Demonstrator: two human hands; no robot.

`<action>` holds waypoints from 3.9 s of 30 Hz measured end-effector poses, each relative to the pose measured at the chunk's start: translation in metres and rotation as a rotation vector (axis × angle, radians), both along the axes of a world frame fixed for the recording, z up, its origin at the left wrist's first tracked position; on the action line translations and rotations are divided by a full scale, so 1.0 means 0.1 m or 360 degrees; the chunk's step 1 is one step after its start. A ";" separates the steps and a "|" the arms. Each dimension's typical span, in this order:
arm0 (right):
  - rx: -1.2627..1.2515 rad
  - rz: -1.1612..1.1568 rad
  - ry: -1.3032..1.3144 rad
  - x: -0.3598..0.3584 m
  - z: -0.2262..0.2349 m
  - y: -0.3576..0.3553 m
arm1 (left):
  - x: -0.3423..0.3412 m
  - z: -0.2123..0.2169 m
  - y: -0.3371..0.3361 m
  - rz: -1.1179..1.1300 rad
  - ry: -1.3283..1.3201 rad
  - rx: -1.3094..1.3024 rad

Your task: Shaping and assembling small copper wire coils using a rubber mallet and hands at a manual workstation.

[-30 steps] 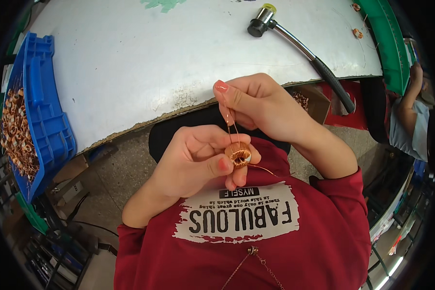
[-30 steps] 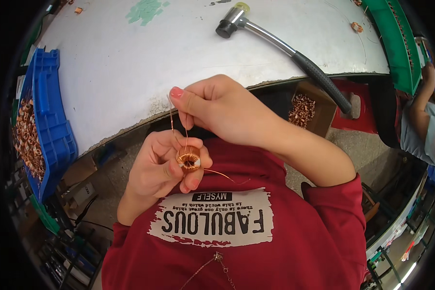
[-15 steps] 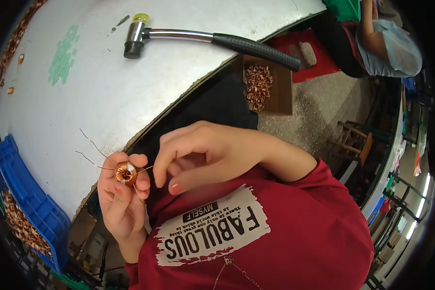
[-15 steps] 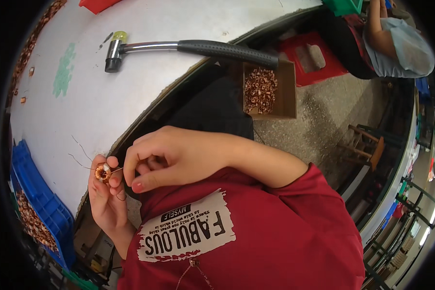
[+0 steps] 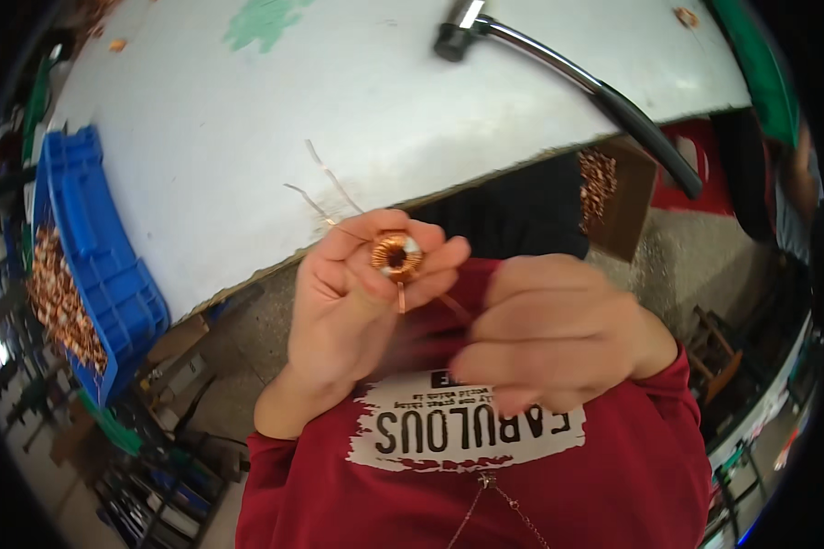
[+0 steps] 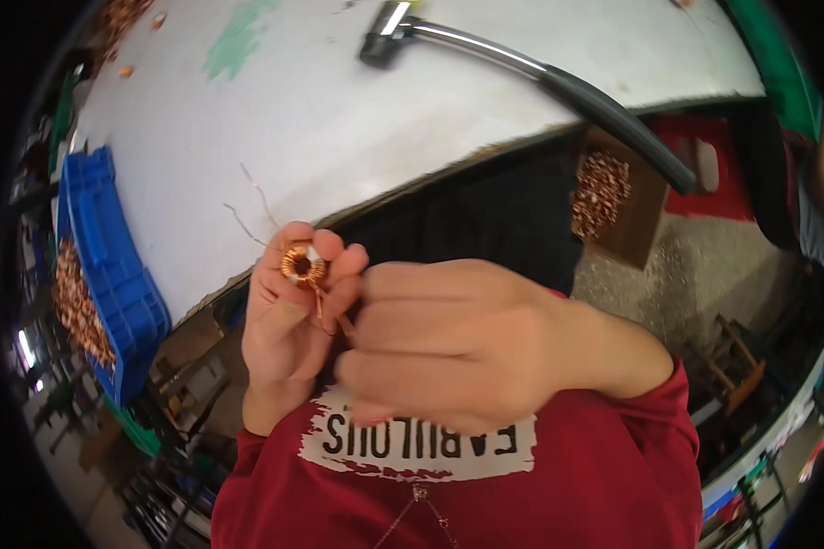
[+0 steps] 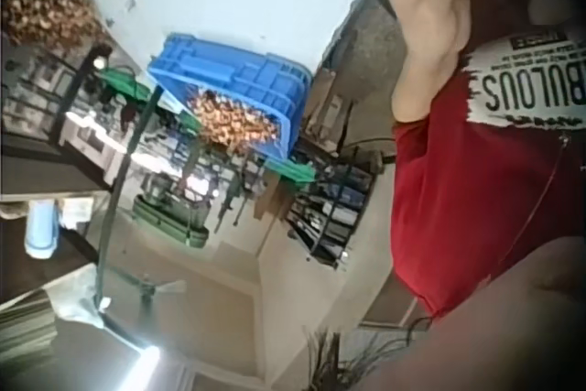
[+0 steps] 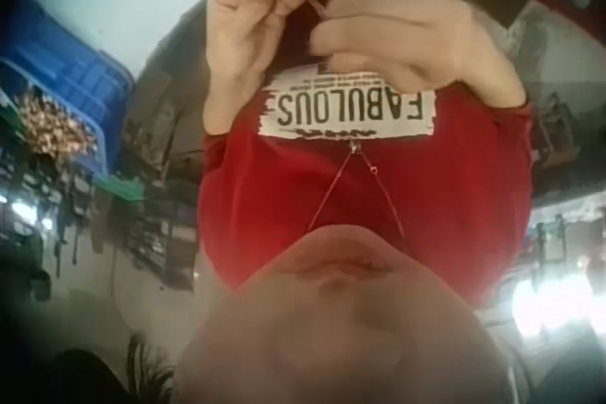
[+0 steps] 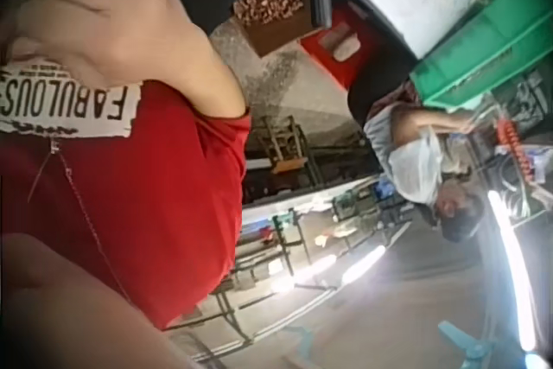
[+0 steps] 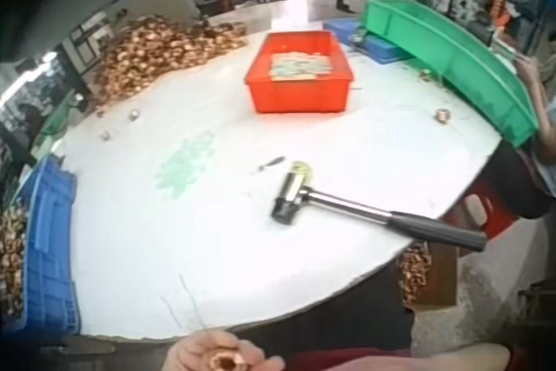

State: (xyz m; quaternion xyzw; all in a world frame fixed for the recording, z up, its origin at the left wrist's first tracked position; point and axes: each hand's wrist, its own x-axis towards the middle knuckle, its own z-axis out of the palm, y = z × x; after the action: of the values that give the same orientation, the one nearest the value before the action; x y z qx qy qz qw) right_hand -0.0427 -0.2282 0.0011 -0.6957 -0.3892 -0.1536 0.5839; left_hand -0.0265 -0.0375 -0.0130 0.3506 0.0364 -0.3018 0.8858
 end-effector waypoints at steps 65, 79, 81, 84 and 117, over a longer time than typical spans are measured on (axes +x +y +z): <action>0.0306 -0.0308 0.1703 0.22 0.13 0.00 | 0.09 0.26 0.00 -0.0124 -0.0323 0.0407; -0.0179 -0.0165 0.0388 0.22 -0.21 0.23 | 0.12 0.28 0.08 0.0303 -0.0185 0.0271; -0.0408 -0.0404 0.0374 0.26 -0.16 0.07 | 0.09 0.26 0.13 0.0318 -0.0089 0.0254; -0.0389 -0.0315 0.0266 0.24 -0.18 0.15 | 0.10 0.25 0.08 0.0369 -0.0209 0.0324; 0.0178 -0.0021 0.1389 0.82 0.46 -0.06 | 0.16 0.40 -0.04 -0.0314 -0.0961 0.1109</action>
State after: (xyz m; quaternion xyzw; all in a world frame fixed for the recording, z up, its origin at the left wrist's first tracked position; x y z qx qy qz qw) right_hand 0.0396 -0.2342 0.0476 -0.6653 -0.0927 0.1302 0.7292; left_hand -0.0108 -0.0417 0.0266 0.7010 -0.1571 -0.2389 0.6534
